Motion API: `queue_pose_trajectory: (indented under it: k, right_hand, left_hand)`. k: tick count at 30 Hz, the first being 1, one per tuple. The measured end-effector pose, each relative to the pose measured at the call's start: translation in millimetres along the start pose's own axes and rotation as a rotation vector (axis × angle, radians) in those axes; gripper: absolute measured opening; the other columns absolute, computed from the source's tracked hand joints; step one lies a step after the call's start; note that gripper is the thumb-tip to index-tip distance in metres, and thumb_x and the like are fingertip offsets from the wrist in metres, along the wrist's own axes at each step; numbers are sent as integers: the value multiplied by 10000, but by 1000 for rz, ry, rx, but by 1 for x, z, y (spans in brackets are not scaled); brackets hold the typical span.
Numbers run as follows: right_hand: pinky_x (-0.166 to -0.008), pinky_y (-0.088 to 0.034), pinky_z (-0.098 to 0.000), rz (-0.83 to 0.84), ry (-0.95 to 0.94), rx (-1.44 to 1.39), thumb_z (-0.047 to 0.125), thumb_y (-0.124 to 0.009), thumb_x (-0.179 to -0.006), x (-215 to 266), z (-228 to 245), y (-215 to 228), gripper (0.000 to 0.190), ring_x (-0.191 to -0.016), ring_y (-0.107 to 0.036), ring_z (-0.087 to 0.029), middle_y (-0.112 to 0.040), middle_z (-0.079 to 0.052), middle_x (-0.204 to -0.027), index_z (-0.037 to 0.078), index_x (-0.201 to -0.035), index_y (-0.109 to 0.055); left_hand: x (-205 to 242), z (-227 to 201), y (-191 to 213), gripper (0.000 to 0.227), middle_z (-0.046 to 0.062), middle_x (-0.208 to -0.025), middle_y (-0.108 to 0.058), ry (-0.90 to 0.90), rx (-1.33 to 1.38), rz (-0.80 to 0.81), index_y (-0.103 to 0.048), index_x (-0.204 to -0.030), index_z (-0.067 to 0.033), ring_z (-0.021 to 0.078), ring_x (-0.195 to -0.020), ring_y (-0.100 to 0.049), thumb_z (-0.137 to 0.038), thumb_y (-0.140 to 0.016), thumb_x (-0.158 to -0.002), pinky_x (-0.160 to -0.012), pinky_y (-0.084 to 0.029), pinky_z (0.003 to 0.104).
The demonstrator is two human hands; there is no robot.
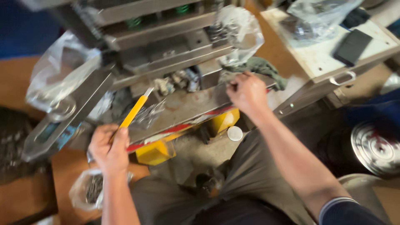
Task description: The person repeatedly places small metal pieces into a press machine, uses a yellow-handled tool to adjust or clear the mechanism, and removes processed pieces. The cycle repeats continuously with the same handling pattern.
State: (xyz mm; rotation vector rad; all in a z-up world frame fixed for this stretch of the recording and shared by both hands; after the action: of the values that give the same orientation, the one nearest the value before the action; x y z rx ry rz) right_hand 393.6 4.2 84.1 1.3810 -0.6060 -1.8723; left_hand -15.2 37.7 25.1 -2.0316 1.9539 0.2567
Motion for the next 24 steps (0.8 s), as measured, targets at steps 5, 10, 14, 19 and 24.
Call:
queue_pose_trajectory:
  k: [5,10,14,19,24]
  right_hand:
    - [-698,-565,-458,-112,-6,-34,147,-777,-813,-1,2,-5,135,-800,-678,-361,-672,-148,-850,36,-837,-704]
    - [-709,-565,-437,-133,15,-146,123,-780,-863,3,-6,-3,97,-820,-685,-347,-689,-130,-891,50,-884,-720]
    - [-731,-560,-395,-140,-23,-273,111,-804,-887,1,-25,-2,127,-831,-693,-302,-693,-135,-910,29,-933,-719]
    - [-741,-552,-303,13,-299,-457,135,-770,-939,7,-58,-19,168,-795,-697,-152,-743,-99,-928,31,-1044,-688]
    - [-774,-545,-305,-21,-179,-493,88,-769,-917,27,-71,-23,243,-852,-663,-135,-725,-98,-987,23,-1131,-674]
  left_hand:
    - [-3,-3,-3,128,79,-805,-610,11,150,-3,-572,-1069,18,115,-627,-532,83,-640,-982,-576,-438,254]
    - [-3,4,3,140,69,-794,-607,0,94,-27,-570,-1065,19,104,-621,-529,80,-656,-974,-577,-434,248]
    - [-2,3,-1,163,57,-773,-604,3,56,-23,-570,-1075,14,90,-623,-528,70,-674,-962,-578,-424,237]
    - [-5,1,-5,153,47,-789,-620,11,89,-8,-571,-1062,14,82,-620,-531,64,-673,-960,-569,-426,233]
    - [1,12,-1,141,21,-769,-621,33,42,-35,-608,-1040,-3,54,-609,-518,39,-699,-941,-542,-409,225]
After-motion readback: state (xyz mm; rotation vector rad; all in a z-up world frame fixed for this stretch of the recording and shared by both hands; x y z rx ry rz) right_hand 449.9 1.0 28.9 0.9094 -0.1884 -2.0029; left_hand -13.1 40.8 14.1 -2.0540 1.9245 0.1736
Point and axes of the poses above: each hand's wrist, its own x-axis away from the middle knuckle, its own y-axis out of the back of the hand, z = x × y, the point moved 5 cm from there along -x, towards the middle knuckle
